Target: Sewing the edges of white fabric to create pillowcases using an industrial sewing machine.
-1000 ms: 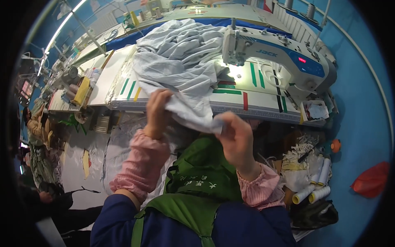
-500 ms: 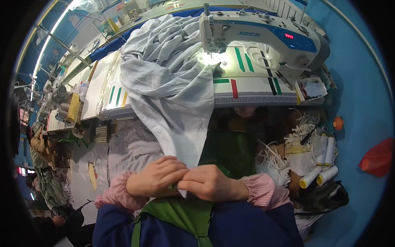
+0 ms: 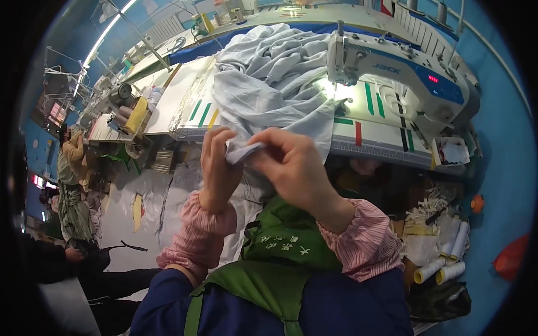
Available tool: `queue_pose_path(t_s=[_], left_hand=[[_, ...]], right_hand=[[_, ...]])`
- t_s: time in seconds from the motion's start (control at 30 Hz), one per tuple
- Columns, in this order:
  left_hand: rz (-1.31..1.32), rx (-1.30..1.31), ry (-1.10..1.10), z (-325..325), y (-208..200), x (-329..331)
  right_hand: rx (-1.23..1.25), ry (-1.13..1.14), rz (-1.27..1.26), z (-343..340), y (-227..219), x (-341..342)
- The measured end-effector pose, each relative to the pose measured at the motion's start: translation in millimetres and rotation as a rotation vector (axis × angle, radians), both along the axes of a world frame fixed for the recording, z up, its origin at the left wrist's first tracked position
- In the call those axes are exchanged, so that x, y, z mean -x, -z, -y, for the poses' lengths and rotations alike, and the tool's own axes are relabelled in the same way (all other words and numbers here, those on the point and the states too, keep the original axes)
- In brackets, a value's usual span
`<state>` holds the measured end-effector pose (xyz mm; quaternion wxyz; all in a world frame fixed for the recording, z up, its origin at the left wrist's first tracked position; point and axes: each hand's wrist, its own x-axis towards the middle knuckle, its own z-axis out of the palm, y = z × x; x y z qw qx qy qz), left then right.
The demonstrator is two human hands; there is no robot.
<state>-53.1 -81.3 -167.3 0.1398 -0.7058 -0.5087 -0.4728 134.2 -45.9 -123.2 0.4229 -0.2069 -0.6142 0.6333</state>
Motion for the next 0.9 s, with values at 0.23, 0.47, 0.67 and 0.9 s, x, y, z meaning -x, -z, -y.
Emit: queue_pose_path(t_s=[0.23, 0.47, 0.67, 0.9], left_hand=[[-0.038, -0.006, -0.052, -33.1, 18.8, 11.0], [-0.148, 0.942, 0.152, -102.8, 78.5, 97.6], [-0.348, 0.441, -0.127, -107.3, 102.0, 22.2], [-0.041, 0.451, 0.437, -107.7, 67.3, -35.6]], right_hand=[[0.124, 0.188, -0.129, -45.3, 29.3, -36.8], [0.479, 0.432, 0.0, -87.1, 109.9, -68.8], [0.568, 0.502, -0.075, -66.5, 126.8, -83.7], [0.254, 0.421, 0.108, -47.6, 90.9, -76.5]])
